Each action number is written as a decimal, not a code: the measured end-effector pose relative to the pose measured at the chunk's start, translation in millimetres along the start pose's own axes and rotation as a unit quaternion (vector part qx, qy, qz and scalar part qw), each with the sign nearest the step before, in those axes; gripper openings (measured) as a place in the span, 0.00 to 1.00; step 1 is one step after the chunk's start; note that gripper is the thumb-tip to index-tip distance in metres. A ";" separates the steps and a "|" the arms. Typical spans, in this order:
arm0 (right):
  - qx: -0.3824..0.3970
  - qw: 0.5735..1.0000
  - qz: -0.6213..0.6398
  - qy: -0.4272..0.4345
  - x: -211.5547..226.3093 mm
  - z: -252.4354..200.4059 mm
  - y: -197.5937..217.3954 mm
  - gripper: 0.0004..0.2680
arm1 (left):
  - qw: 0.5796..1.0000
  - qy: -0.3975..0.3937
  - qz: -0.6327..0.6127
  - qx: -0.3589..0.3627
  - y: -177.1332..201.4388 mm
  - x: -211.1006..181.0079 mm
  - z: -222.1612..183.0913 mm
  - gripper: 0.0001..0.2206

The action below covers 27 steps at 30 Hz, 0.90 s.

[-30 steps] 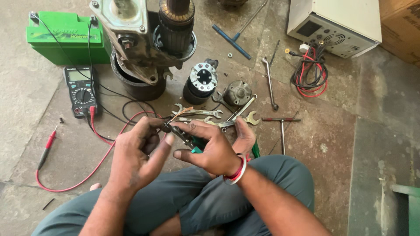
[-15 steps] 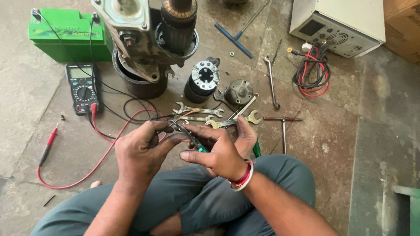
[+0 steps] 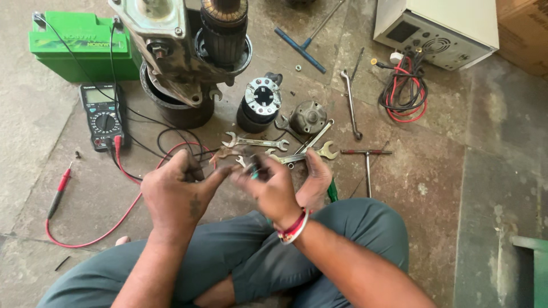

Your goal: The person disassembles and repairs an automotive starter motor. They use pliers to handle small components, wrenches to loosen fasteners, and a screwdriver to adjust internal parts while sitting on the floor.

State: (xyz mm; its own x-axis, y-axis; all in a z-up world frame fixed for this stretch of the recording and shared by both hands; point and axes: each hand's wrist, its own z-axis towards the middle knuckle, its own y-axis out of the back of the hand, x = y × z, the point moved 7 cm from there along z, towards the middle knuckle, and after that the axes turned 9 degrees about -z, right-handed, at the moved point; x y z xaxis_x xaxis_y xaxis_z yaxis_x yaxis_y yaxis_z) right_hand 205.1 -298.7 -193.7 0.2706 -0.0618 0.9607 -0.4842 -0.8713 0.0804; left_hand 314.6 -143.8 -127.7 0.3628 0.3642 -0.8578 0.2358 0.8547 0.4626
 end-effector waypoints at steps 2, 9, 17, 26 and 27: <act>-0.062 0.997 0.018 -0.048 -15.7 17.8 21.6 0.17 | 1.000 0.019 -0.014 -0.009 5.5 2.0 0.6 0.23; 0.112 0.805 -0.558 0.167 -43.8 8.5 -26.5 0.24 | 0.990 0.041 -0.132 0.009 11.7 7.6 6.0 0.07; 0.183 0.777 -0.579 0.167 -85.0 7.0 -30.8 0.30 | 0.991 0.030 -0.088 0.092 -18.7 7.9 -2.4 0.08; -0.058 0.872 -0.414 0.255 62.7 -26.9 30.9 0.15 | 0.991 0.016 -0.057 0.118 -2.8 -28.4 -39.6 0.09; -0.078 0.851 -0.384 0.351 88.0 -48.5 39.8 0.16 | 0.990 0.012 -0.025 0.140 0.3 -37.2 -50.4 0.09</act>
State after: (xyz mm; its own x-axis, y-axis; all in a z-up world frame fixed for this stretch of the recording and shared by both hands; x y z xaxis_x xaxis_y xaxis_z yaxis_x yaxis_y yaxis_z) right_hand 169.3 -315.2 -93.1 0.0190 0.8497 0.5269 -0.5085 -0.4455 0.7368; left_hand 255.7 -138.4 -106.9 0.3229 0.3360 -0.8848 0.4955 0.7365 0.4605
